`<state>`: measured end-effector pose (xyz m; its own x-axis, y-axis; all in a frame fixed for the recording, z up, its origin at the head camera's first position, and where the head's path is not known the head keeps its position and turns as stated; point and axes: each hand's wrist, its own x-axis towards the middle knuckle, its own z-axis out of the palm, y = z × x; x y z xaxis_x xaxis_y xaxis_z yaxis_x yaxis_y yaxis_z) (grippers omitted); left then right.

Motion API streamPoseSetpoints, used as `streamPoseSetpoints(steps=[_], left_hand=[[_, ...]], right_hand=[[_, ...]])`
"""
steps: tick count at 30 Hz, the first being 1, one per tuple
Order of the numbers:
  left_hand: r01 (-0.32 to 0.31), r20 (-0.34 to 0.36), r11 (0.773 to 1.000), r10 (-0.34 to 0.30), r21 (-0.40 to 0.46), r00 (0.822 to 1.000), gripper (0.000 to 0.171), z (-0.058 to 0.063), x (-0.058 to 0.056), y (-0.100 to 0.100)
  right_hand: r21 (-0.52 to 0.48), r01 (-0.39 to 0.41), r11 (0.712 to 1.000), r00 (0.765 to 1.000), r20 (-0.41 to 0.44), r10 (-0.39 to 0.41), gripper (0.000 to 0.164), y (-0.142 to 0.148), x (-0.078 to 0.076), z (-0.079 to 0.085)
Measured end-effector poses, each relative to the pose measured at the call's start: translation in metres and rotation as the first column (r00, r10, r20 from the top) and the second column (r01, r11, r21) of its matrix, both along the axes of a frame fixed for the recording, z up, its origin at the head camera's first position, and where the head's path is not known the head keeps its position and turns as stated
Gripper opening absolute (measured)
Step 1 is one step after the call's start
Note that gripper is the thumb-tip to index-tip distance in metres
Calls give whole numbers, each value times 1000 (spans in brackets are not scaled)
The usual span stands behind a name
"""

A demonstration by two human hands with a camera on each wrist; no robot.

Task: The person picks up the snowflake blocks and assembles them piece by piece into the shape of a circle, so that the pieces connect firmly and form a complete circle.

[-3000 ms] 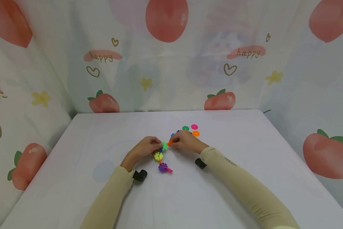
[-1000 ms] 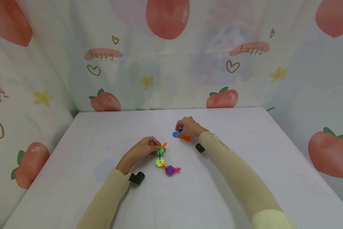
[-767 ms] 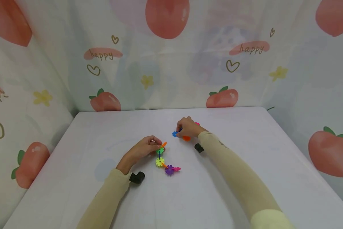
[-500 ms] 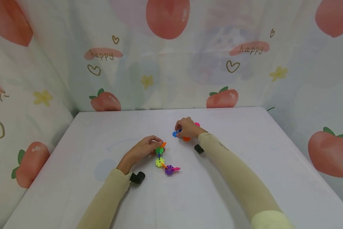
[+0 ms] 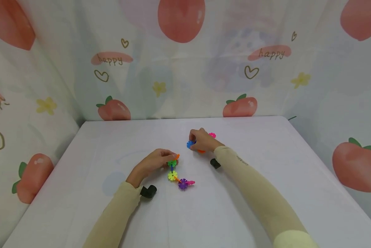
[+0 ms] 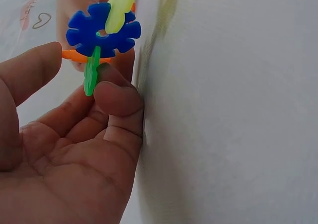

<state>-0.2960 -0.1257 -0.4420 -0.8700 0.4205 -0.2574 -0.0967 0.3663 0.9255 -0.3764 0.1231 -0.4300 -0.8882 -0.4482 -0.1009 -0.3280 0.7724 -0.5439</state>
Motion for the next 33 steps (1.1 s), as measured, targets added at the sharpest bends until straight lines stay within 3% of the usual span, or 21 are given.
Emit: streamPoseSetpoints(steps=[11, 20, 33], left_hand=[[12, 20, 1000, -12, -2, 1000, 38, 0, -1, -1], [16, 11, 1000, -16, -6, 1000, 35, 1, -1, 0], [3, -15, 999, -3, -36, 1000, 37, 0, -2, 1]], right_hand=[[-168, 41, 985, 999, 2, -41, 11, 2, 10, -4], [-318, 104, 942, 987, 147, -59, 10, 1, 21, 2], [-450, 120, 885, 963, 268, 6, 11, -8, 40, 8]])
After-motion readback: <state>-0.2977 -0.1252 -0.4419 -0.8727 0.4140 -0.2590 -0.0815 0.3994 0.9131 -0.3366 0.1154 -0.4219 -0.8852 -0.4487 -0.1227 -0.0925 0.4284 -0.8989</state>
